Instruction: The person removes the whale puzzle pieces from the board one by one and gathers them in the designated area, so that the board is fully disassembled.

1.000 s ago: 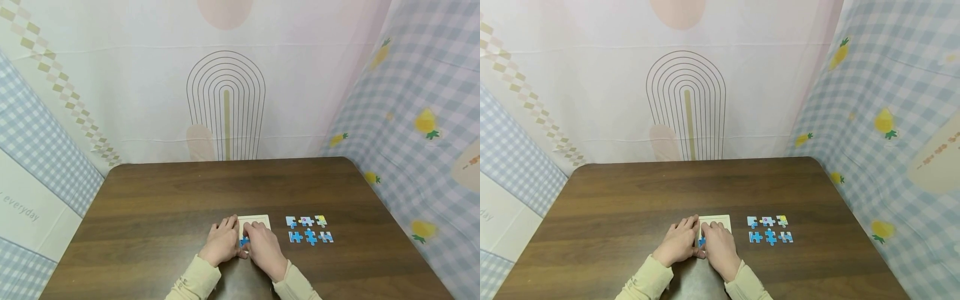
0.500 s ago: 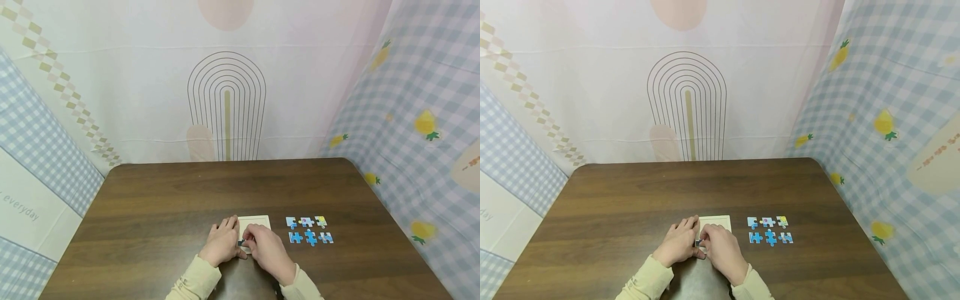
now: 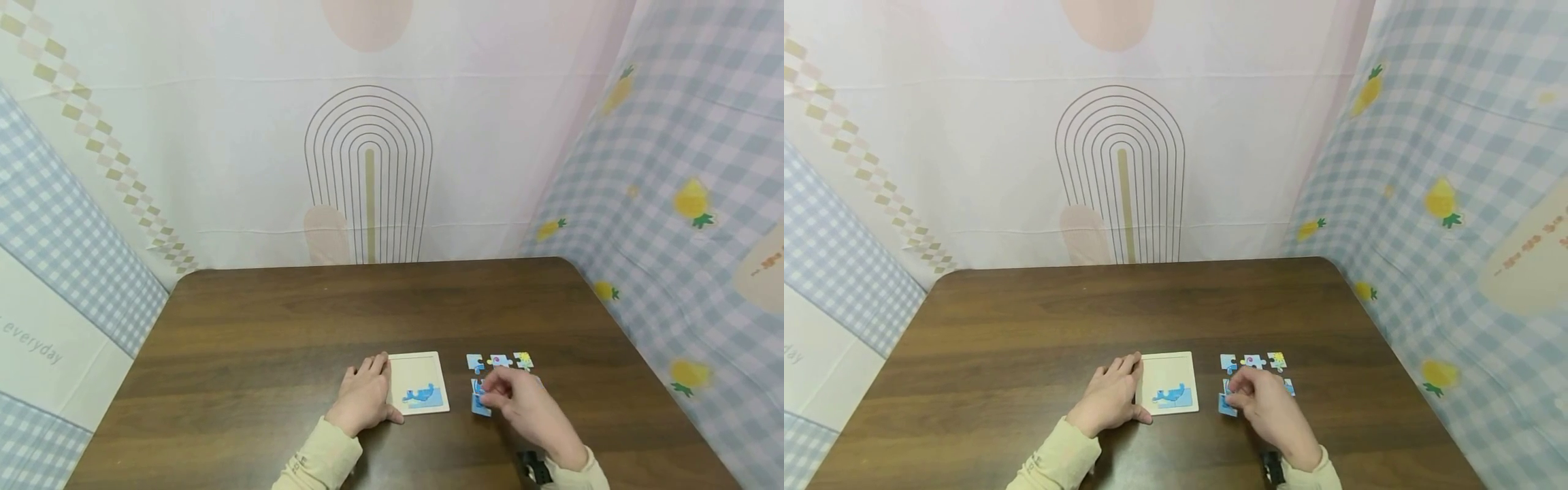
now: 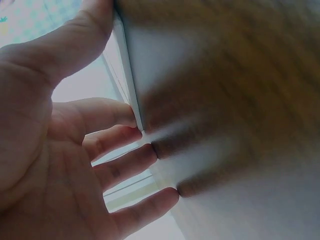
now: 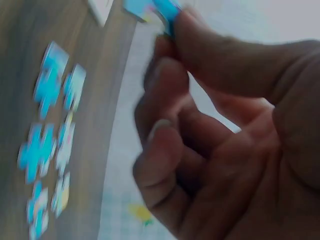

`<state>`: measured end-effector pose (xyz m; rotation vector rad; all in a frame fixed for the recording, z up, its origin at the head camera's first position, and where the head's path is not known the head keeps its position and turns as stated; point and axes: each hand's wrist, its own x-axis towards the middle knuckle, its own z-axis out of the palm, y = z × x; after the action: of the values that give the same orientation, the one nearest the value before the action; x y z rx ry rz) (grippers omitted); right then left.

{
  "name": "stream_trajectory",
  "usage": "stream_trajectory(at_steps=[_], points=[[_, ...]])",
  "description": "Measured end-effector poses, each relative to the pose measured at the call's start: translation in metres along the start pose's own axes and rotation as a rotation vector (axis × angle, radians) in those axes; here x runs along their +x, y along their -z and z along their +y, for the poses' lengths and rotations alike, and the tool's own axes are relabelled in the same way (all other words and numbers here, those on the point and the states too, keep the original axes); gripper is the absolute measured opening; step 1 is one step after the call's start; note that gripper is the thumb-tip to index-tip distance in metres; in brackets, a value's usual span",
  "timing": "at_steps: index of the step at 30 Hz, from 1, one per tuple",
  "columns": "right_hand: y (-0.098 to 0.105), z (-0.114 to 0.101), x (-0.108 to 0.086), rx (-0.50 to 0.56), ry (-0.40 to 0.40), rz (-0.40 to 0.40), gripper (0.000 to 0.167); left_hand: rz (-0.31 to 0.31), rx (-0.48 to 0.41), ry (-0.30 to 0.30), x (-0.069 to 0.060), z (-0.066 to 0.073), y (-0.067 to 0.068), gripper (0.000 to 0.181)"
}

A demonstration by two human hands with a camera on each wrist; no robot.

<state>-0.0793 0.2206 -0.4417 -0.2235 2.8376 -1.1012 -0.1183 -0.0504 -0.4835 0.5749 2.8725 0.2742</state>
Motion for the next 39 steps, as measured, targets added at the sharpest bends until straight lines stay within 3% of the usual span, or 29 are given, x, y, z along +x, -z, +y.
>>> stream_trajectory(at_steps=[6,11,17,39], points=[[0.004,0.022,-0.004,0.014,-0.049,-0.074,0.012,0.006,0.004,0.008,0.000,0.000,0.002,0.102],[-0.005,0.030,-0.004,-0.028,-0.098,-0.057,0.013,0.001,-0.010,0.007,0.000,0.001,0.002,0.102],[-0.012,0.031,-0.003,-0.085,-0.142,0.004,0.016,0.017,-0.012,0.006,0.000,0.000,0.001,0.102],[-0.023,0.027,-0.001,-0.227,-0.186,-0.025,0.015,0.019,-0.008,-0.005,0.000,-0.001,-0.001,0.103]])
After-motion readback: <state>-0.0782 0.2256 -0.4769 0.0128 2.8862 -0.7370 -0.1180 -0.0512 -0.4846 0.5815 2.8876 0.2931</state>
